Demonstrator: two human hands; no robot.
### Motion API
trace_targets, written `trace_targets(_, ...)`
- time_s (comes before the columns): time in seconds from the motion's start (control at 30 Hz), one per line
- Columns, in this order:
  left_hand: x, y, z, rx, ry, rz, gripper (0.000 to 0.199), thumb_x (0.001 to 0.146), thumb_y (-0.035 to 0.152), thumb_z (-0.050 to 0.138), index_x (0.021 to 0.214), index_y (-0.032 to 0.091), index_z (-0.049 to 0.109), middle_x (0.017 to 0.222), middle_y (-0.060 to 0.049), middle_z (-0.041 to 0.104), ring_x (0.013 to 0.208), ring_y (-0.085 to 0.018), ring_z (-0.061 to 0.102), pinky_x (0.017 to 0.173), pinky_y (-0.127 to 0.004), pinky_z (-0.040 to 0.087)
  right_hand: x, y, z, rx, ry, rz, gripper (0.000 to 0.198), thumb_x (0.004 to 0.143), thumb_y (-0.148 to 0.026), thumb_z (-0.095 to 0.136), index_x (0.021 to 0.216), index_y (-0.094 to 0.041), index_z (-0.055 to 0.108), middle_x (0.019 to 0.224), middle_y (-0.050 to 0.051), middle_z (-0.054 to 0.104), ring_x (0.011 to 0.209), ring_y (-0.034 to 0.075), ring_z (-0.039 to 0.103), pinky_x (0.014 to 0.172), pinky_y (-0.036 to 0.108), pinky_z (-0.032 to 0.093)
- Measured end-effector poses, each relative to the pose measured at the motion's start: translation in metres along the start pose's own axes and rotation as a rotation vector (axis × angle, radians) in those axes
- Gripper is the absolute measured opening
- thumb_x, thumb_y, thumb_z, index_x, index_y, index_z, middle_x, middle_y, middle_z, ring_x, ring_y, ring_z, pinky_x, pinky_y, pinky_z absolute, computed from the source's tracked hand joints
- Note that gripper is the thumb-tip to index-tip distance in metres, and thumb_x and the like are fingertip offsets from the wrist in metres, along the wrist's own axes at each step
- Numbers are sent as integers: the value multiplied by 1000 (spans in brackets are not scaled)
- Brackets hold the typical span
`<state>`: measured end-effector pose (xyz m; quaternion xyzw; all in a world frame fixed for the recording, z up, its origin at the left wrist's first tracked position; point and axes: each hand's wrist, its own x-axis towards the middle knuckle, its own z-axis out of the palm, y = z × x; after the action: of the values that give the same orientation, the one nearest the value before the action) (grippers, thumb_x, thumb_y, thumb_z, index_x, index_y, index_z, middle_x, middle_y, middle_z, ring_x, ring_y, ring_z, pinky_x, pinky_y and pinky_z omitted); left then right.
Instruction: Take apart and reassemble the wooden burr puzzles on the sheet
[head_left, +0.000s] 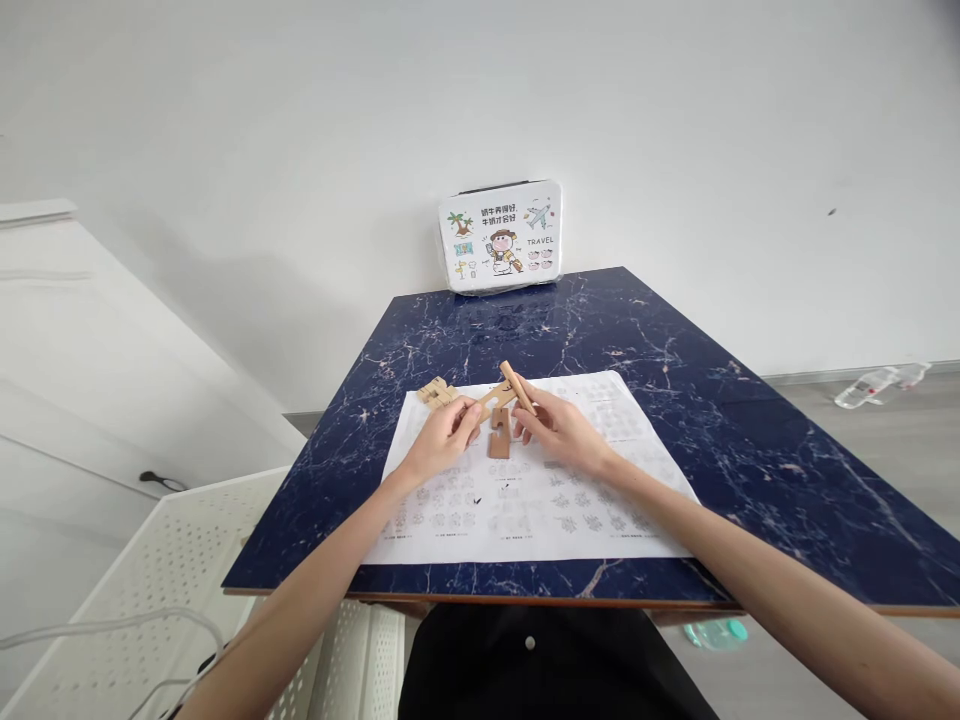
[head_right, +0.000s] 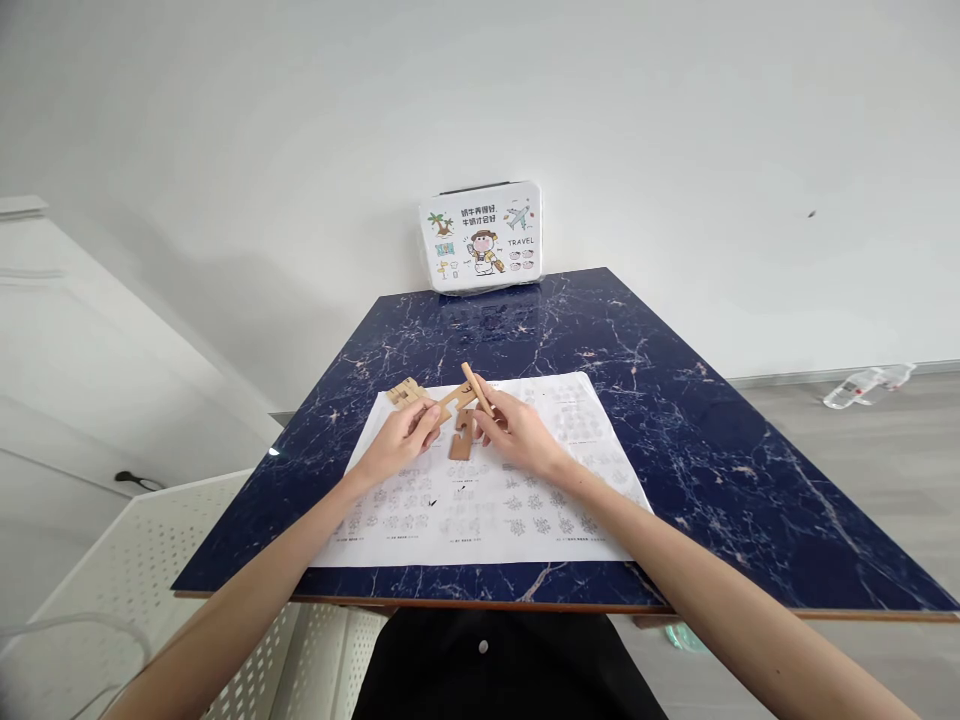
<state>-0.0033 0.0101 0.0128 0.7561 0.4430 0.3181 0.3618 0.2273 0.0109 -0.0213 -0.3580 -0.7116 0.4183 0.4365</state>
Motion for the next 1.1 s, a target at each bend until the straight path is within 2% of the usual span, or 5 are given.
trace_targets(0.3, -2, 0, 2, -157, -115, -20, 40, 106, 56, 48, 94, 18, 56, 67, 2, 49, 53, -9, 40, 48, -23, 34, -4, 1, 1, -190, -13, -64, 64, 106, -38, 44, 168, -30, 31, 102, 8, 72, 83, 24, 68, 85, 46, 59)
trace_targets(0.6, -1, -2, 5, -244, -146, -44, 39, 105, 57, 50, 95, 20, 56, 64, 4, 47, 50, -9, 38, 48, -24, 35, -6, -2, 3, -256, -29, -97, 65, 108, -36, 39, 171, -32, 21, 106, 10, 73, 82, 25, 68, 88, 48, 58)
trace_targets(0.8, -1, -5, 5, -306, -208, -59, 39, 105, 57, 50, 94, 20, 55, 65, 4, 45, 50, -9, 37, 48, -25, 33, -11, -4, 2, -340, -64, -116, 65, 108, -41, 41, 170, -34, 23, 145, 13, 65, 110, 34, 70, 97, 53, 56)
trace_targets(0.87, -2, -4, 5, -304, -219, -50, 38, 106, 56, 49, 94, 20, 55, 67, 4, 46, 50, -9, 38, 50, -25, 34, -12, -4, 4, -335, -65, -118, 65, 108, -41, 42, 170, -35, 23, 149, 12, 62, 115, 34, 69, 99, 53, 55)
trace_targets(1.1, -3, -1, 12, -311, -221, -42, 39, 106, 56, 49, 94, 20, 54, 68, 3, 47, 51, -9, 40, 51, -26, 37, -16, 0, 16, -369, -102, -135, 68, 107, -41, 46, 170, -32, 24, 144, 14, 66, 105, 33, 73, 92, 48, 59)
